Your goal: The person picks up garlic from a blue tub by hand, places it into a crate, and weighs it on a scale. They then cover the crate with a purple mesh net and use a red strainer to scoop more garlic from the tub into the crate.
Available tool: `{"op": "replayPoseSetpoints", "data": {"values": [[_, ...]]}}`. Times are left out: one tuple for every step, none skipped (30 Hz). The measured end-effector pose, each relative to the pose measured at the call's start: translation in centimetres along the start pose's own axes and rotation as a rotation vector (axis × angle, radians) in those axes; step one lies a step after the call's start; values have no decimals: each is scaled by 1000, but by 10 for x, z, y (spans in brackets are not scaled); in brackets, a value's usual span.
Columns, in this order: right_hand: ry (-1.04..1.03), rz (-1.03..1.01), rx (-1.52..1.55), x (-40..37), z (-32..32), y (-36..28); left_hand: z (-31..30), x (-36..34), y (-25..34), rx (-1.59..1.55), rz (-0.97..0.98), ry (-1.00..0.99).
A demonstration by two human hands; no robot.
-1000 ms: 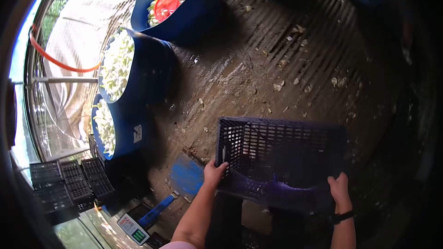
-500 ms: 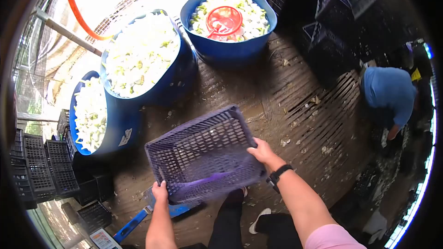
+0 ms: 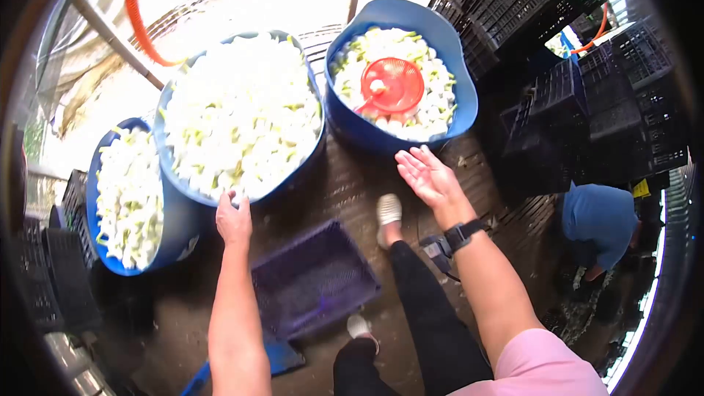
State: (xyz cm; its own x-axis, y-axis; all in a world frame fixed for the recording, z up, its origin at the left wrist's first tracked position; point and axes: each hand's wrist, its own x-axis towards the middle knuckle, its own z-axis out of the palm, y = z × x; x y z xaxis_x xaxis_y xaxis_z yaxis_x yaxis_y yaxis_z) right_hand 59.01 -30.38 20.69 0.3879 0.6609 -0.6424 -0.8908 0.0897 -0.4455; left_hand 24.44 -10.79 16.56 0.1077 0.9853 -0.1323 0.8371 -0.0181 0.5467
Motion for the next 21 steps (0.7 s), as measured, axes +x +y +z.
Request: {"op": "replayPoseSetpoints", "data": {"values": [[8, -13, 7, 32, 3, -7, 19, 22, -2, -2, -16, -68], [23, -8, 10, 43, 7, -12, 29, 28, -6, 51, -35, -103], [75, -12, 15, 63, 12, -14, 40, 34, -10, 104, -55, -139], [129, -5, 17, 100, 16, -15, 51, 49, -6, 161, -86, -174], [227, 38, 3, 141, 22, -17, 62, 55, -3, 208, -147, -143], [170, -70, -305, 162, 13, -23, 78, 59, -3, 307, -117, -65], [120, -151, -605, 156, 17, -25, 87, 58, 1, 306, -94, -53], [195, -103, -531, 193, 9, -19, 82, 60, -2, 323, -96, -8], [272, -61, -451, 230, 0, -13, 77, 64, -7, 295, -36, -8], [550, 76, -16, 292, -28, -16, 76, 69, -9, 253, 40, 1], [556, 83, -37, 308, -23, -15, 75, 73, -8, 232, 41, 7], [638, 121, -6, 315, -22, -18, 76, 73, -7, 204, 44, -3], [721, 156, 29, 323, -20, -21, 78, 73, -12, 225, 83, -12], [865, 220, 120, 334, -19, -23, 78, 72, -13, 229, 47, -39], [798, 207, 84, 336, -22, -21, 78, 72, -13, 226, 17, -65], [790, 196, 118, 340, -23, -21, 80, 73, -13, 219, -13, -84], [782, 186, 151, 344, -25, -20, 80, 73, -16, 293, 58, -57], [772, 173, 186, 351, -31, -22, 79, 76, -15, 313, 42, -61], [734, 231, 308, 354, -40, -27, 79, 76, -13, 332, 27, -70], [741, 202, 347, 354, -46, -28, 78, 75, -11, 349, 15, -83], [743, 166, 387, 357, -52, -31, 78, 75, -9, 358, -30, -107]]}}
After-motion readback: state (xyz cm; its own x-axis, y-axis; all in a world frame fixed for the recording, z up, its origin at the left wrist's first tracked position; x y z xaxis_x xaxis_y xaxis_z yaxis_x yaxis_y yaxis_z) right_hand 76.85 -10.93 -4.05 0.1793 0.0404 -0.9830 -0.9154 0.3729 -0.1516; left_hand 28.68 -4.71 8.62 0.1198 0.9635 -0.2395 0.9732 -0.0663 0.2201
